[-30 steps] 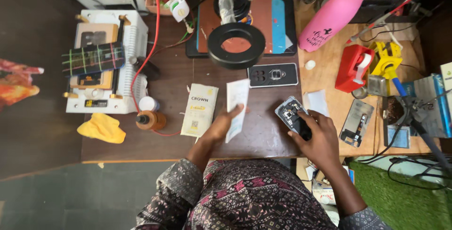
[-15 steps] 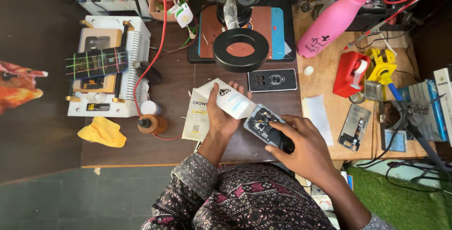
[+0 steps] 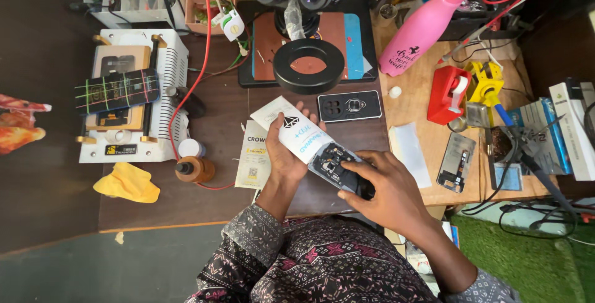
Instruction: The person works at a repair bench handling a disassembled phone back cover and small components. They apply adhesive from a glue tube to the phone part, pick up and position small parts and wires, and reach toward the shelf to handle a multimeter and other equipment.
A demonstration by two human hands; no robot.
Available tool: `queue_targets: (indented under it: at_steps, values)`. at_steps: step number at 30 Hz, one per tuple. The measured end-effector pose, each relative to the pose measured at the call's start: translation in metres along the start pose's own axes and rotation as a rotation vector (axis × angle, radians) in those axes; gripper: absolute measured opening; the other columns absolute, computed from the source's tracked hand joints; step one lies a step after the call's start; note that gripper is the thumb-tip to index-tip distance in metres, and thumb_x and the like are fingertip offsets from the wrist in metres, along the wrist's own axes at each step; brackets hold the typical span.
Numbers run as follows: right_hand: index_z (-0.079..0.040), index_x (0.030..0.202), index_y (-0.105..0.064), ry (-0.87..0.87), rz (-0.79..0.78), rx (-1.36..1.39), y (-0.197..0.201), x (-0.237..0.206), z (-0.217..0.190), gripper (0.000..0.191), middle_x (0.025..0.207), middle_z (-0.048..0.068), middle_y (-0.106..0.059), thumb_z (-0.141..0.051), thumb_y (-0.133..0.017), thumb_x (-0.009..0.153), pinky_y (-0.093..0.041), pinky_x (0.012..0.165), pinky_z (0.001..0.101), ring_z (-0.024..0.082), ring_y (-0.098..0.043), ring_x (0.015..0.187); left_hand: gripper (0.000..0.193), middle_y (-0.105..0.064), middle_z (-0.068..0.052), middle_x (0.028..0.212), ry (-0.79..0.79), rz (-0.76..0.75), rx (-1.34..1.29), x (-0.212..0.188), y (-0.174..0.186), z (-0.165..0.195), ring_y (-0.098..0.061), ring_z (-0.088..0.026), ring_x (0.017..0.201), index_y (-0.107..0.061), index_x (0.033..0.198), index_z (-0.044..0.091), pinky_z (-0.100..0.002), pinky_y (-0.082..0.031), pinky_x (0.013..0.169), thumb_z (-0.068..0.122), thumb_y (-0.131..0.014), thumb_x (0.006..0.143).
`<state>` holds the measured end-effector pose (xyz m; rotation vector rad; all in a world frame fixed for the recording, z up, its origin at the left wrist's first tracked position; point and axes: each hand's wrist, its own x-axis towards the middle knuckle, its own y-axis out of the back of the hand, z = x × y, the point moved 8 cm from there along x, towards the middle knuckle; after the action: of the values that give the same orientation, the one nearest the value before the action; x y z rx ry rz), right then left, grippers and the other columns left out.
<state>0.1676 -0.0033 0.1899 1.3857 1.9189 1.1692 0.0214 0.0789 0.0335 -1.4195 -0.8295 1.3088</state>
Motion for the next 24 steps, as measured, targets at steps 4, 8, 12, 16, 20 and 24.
queue_targets:
  at_steps: [4,8,12,16,20,24]
  values:
    - [-0.012,0.114,-0.076,-0.003,0.027,-0.008,0.000,0.000,-0.001,0.049,0.116,0.009,-0.068,-0.034,-0.085,0.070,-0.050,0.091,0.0436,0.032,-0.062,0.107,0.060,-0.062,-0.010,0.115,-0.002,-0.059,0.042,-0.005,-0.011,0.001,-0.063,-0.026,0.107,-0.052,0.141,0.003,-0.051,-0.049,0.103,0.042,-0.058,0.095]
    - [-0.011,0.112,-0.077,-0.040,0.089,-0.014,-0.001,-0.002,-0.002,0.048,0.117,0.011,-0.068,-0.033,-0.085,0.070,-0.051,0.091,0.0435,0.032,-0.062,0.107,0.063,-0.062,-0.011,0.114,-0.009,-0.110,0.044,-0.007,-0.020,0.003,-0.062,-0.027,0.107,-0.053,0.140,0.001,-0.050,-0.050,0.102,0.045,-0.058,0.095]
    - [-0.010,0.113,-0.077,-0.057,0.149,-0.036,-0.004,-0.003,-0.006,0.049,0.118,0.015,-0.066,-0.034,-0.086,0.071,-0.052,0.090,0.0440,0.035,-0.063,0.105,0.063,-0.062,-0.011,0.113,0.000,-0.109,0.005,-0.005,-0.021,0.000,-0.062,-0.028,0.107,-0.054,0.138,0.000,-0.051,-0.050,0.102,0.046,-0.058,0.095]
    - [-0.010,0.115,-0.076,-0.063,0.151,-0.048,-0.007,-0.003,-0.012,0.049,0.118,0.016,-0.067,-0.032,-0.085,0.071,-0.052,0.088,0.0456,0.036,-0.063,0.100,0.064,-0.063,-0.011,0.112,0.016,-0.045,-0.070,-0.003,-0.015,-0.002,-0.062,-0.027,0.104,-0.055,0.135,0.001,-0.051,-0.050,0.100,0.050,-0.057,0.094]
    - [-0.009,0.124,-0.070,-0.087,0.117,-0.045,-0.008,-0.003,-0.015,0.057,0.118,0.019,-0.065,-0.032,-0.084,0.074,-0.051,0.085,0.0471,0.038,-0.063,0.099,0.069,-0.063,-0.011,0.113,0.017,0.017,-0.087,-0.003,-0.008,-0.002,-0.062,-0.026,0.104,-0.056,0.132,0.001,-0.051,-0.050,0.099,0.059,-0.056,0.094]
    - [-0.015,0.127,-0.071,-0.041,0.097,-0.074,-0.007,-0.002,-0.022,0.056,0.117,0.020,-0.063,-0.033,-0.082,0.075,-0.051,0.083,0.0468,0.038,-0.062,0.095,0.073,-0.063,-0.010,0.111,0.014,0.014,-0.144,-0.004,-0.009,-0.004,-0.062,-0.027,0.102,-0.056,0.129,0.001,-0.050,-0.050,0.098,0.065,-0.056,0.094]
